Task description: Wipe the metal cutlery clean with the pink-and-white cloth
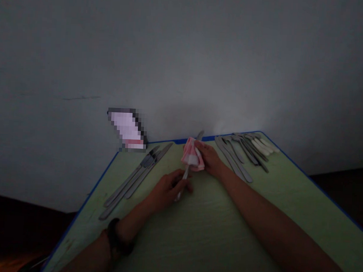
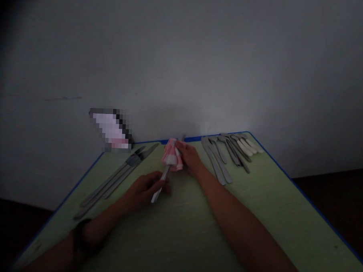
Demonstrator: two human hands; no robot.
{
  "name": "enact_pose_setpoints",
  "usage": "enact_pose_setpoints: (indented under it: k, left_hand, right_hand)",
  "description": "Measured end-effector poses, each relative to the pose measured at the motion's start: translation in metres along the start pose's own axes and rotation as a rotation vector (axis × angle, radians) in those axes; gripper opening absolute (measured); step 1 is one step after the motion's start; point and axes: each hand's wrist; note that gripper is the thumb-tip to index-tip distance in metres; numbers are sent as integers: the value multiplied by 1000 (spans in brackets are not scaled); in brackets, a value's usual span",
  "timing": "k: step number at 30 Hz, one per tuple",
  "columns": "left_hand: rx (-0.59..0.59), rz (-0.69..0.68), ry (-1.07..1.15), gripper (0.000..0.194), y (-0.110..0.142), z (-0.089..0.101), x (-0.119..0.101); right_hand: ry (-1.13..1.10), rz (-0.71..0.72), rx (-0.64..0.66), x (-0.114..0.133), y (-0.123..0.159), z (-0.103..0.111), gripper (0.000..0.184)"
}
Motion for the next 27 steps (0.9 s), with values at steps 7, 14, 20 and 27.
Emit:
enact_pose_setpoints:
  k: [7, 14, 20, 27]
  left_hand:
    - [-46, 26, 110, 29, -1, 0, 0]
    - [-95, 89, -136, 37, -7, -1, -2]
    - [-16, 152, -385, 33, -4, -3, -2]
    - [34, 132, -414, 36, 0, -4, -4]
  right_hand:
    - [-37, -48, 324, 7, 5, -7, 39]
    - [73, -35, 260, 2, 5, -5, 40]
    - [-126, 114, -46, 0, -6, 7, 39]
    - [-311, 155, -72, 4, -9, 10, 35]
Point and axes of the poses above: each hand's wrist, its own y-axis away from the middle knuckle, its own z-axis out of the back of the hand, x = y × z, and after that the axes turned 15 degrees about x, right-handed
